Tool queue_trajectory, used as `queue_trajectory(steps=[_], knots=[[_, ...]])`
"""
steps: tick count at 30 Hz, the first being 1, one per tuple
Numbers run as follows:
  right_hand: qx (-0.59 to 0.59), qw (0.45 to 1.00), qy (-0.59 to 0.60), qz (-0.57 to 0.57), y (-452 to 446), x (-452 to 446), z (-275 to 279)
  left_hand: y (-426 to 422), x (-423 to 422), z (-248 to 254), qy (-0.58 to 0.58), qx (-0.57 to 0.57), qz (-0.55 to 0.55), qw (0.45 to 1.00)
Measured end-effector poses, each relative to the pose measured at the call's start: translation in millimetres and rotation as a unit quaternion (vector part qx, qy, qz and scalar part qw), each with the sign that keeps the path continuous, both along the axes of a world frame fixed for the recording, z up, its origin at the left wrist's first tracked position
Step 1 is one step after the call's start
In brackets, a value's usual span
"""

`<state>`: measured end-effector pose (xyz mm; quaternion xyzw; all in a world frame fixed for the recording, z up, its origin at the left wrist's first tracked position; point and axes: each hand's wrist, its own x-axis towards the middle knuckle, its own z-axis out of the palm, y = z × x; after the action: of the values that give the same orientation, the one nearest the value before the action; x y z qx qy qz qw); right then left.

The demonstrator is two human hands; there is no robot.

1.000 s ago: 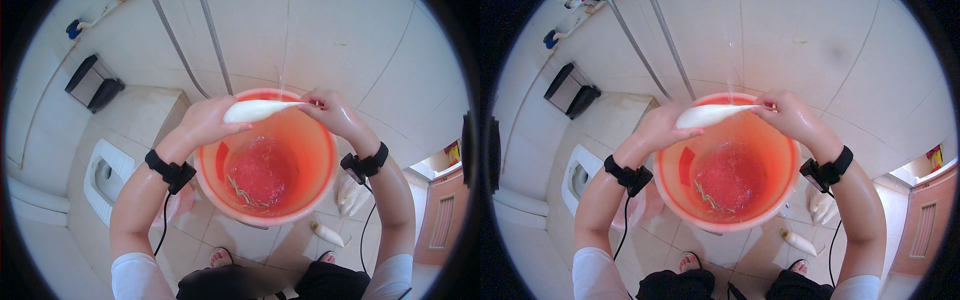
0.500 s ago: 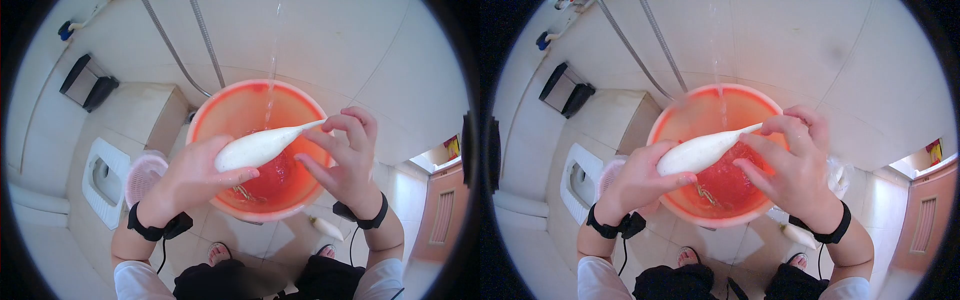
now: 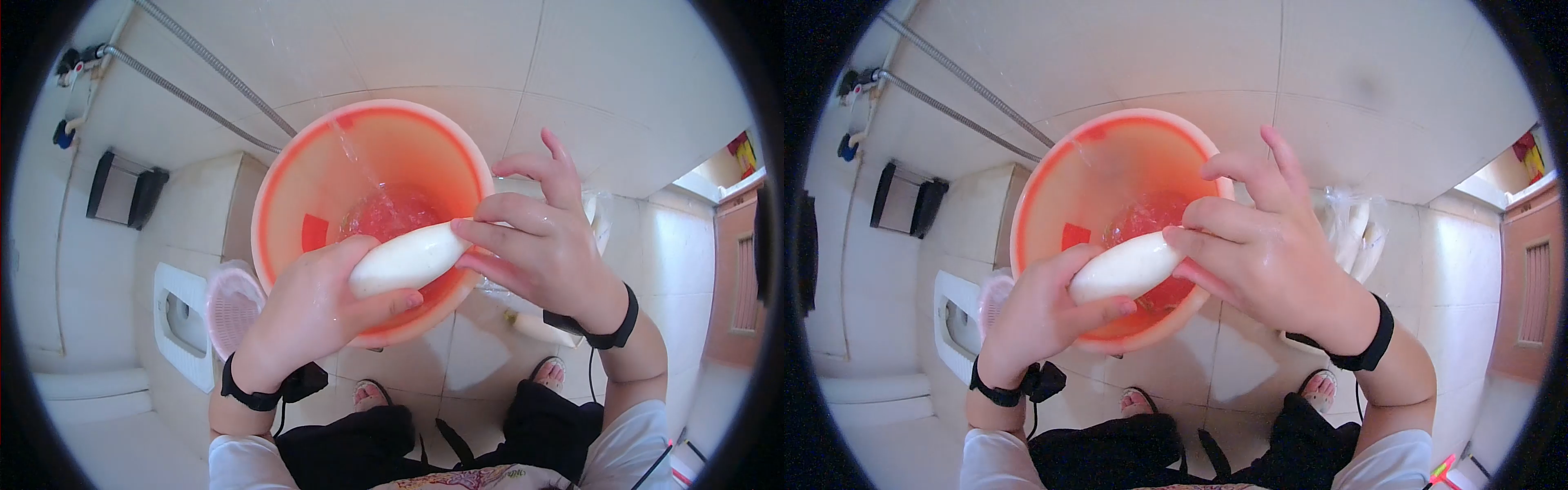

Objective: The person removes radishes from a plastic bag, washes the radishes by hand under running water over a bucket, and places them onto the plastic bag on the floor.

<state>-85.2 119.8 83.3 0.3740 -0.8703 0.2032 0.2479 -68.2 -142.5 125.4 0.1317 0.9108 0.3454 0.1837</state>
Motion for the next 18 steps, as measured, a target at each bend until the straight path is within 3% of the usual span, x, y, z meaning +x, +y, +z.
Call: queue_trajectory(steps=[10, 16, 18], knots=[[-0.033, 0.997, -0.039, 0.062, 10.4, -4.7, 3.8, 2.0, 2.6, -4.3, -0.02, 0.053, 0.02, 0.998], [0.001, 1.0, -0.025, 0.015, 5.5, -5.0, -2.6, 1.9, 1.2, -9.4, -0.042, 0.05, 0.01, 0.998], [-0.04, 0.997, -0.065, 0.0, 8.9, -8.2, -6.0, 1.3, 1.3, -9.0, -0.042, 0.036, -0.007, 0.998]])
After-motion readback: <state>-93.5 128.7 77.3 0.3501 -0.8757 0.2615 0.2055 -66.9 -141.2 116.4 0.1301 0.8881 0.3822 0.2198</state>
